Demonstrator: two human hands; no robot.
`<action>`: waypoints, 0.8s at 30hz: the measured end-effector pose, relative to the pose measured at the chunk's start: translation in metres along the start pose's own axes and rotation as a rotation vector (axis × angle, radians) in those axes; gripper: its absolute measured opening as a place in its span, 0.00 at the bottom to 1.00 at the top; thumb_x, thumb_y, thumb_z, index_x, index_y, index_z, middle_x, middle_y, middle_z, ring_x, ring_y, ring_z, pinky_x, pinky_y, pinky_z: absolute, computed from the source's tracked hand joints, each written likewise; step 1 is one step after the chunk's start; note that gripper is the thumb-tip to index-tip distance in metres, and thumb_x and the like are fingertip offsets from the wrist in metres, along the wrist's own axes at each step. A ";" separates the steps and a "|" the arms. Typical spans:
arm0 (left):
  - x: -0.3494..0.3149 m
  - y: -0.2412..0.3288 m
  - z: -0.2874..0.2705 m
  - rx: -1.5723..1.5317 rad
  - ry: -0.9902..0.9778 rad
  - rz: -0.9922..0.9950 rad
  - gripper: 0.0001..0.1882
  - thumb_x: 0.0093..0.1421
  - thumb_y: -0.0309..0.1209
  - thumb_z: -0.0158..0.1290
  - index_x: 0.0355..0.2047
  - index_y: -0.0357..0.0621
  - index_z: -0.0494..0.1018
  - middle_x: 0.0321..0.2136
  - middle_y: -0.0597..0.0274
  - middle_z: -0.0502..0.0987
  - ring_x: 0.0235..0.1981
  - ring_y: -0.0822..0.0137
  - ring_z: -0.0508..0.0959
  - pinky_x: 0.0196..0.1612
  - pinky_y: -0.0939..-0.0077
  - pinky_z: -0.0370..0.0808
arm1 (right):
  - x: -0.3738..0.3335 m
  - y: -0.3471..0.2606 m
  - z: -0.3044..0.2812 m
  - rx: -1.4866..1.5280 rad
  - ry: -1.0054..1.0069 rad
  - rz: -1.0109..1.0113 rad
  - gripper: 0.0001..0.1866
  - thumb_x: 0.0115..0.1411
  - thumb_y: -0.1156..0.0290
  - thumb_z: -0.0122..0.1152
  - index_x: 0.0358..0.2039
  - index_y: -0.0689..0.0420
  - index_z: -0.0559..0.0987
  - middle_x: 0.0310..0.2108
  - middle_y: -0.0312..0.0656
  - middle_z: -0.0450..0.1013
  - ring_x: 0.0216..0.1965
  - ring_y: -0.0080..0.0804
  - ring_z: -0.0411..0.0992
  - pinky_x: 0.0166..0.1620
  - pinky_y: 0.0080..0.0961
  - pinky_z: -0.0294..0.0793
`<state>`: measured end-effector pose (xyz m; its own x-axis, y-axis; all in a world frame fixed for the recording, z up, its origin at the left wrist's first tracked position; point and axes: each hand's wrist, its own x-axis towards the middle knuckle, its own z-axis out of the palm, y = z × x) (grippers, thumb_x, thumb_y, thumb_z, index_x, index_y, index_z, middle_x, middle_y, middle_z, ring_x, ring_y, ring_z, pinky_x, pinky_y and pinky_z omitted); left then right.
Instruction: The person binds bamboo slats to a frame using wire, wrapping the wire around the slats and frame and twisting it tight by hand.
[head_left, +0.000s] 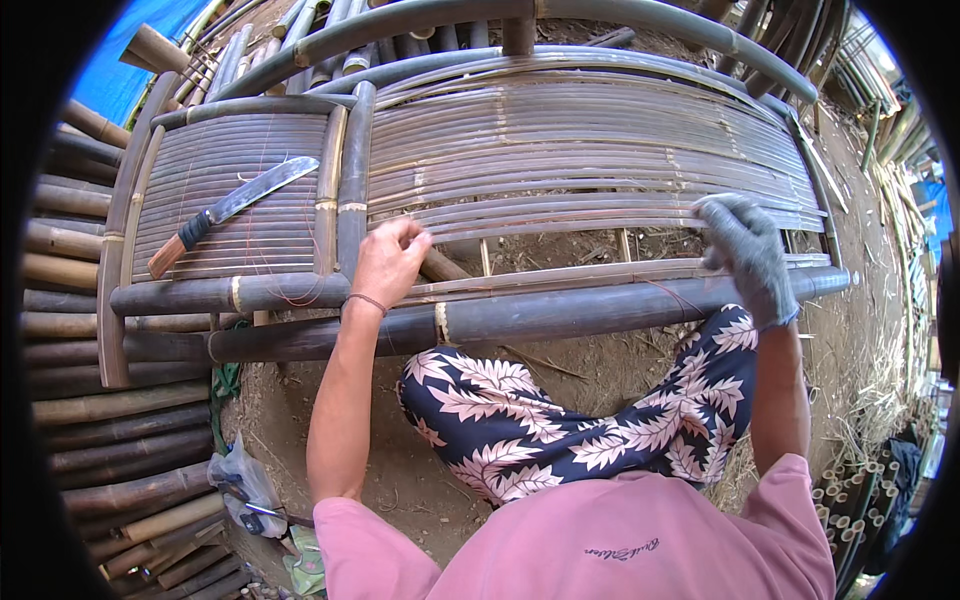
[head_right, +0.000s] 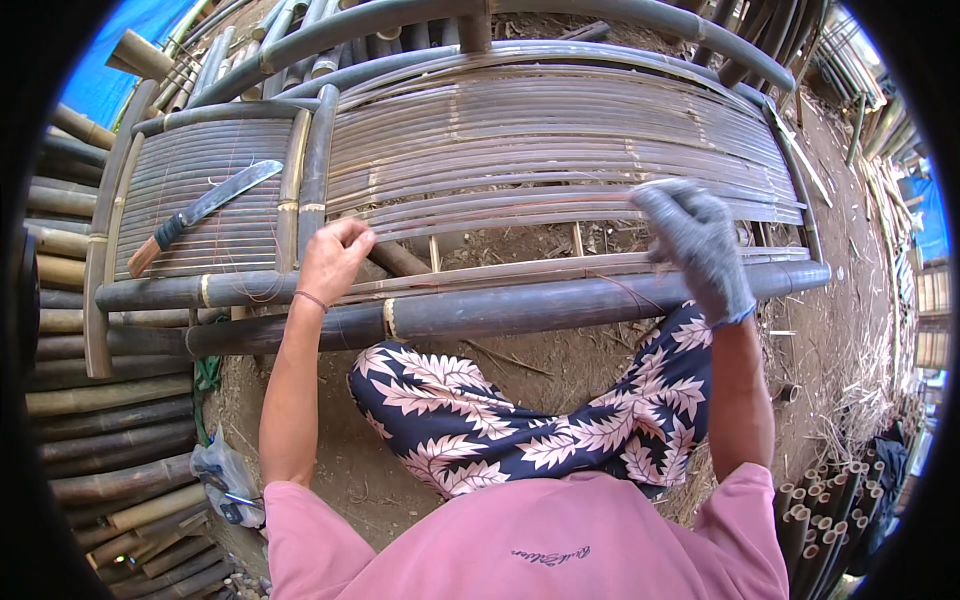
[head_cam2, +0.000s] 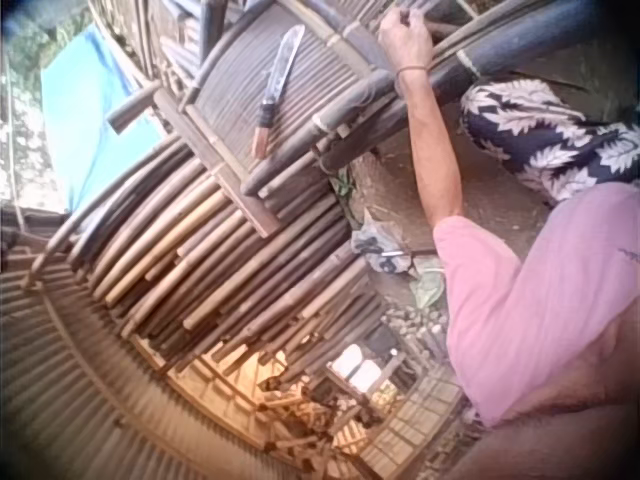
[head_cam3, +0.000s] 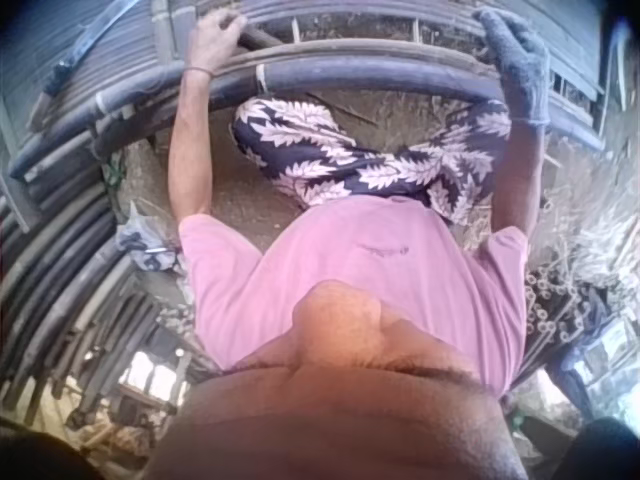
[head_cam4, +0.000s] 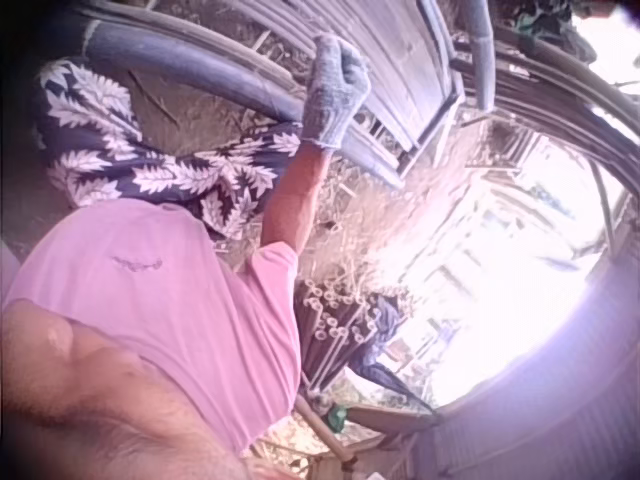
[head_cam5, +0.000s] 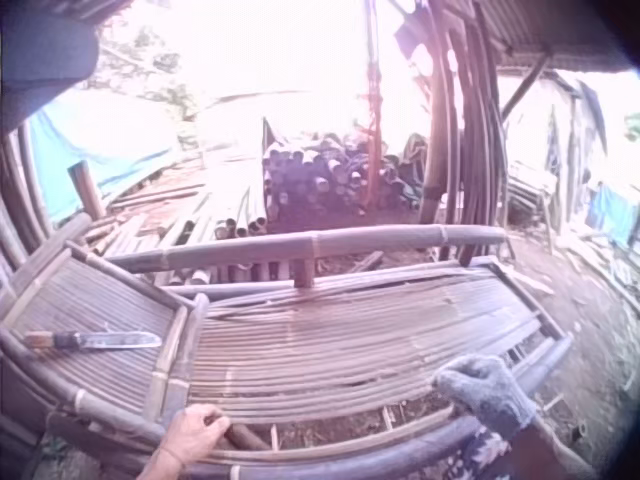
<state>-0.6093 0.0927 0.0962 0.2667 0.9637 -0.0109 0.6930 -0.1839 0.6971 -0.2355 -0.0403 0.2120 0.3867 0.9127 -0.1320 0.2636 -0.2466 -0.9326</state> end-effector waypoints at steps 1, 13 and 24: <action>0.000 -0.018 0.007 0.026 -0.133 -0.114 0.12 0.61 0.35 0.55 0.36 0.38 0.80 0.28 0.55 0.81 0.29 0.68 0.79 0.36 0.71 0.75 | 0.014 0.014 -0.011 -0.089 0.106 -0.038 0.11 0.60 0.64 0.62 0.33 0.60 0.82 0.23 0.36 0.75 0.22 0.24 0.71 0.27 0.22 0.73; 0.050 -0.035 0.097 0.156 -0.819 -0.074 0.17 0.54 0.33 0.56 0.40 0.34 0.79 0.32 0.41 0.81 0.34 0.53 0.80 0.42 0.63 0.75 | 0.113 0.173 0.264 -0.905 -1.065 -0.381 0.14 0.49 0.64 0.55 0.31 0.59 0.82 0.28 0.55 0.76 0.26 0.44 0.77 0.32 0.40 0.74; 0.013 -0.006 0.040 -0.145 -0.641 -0.296 0.12 0.58 0.32 0.58 0.35 0.34 0.81 0.25 0.62 0.81 0.28 0.74 0.76 0.36 0.76 0.75 | 0.021 0.079 0.188 -0.641 -0.412 -0.569 0.18 0.54 0.59 0.60 0.45 0.49 0.81 0.42 0.46 0.76 0.45 0.48 0.73 0.50 0.42 0.74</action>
<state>-0.5833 0.0987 0.0635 0.4534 0.6579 -0.6014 0.7128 0.1375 0.6878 -0.3720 0.0209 0.0723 -0.2589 0.9638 0.0633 0.7985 0.2504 -0.5474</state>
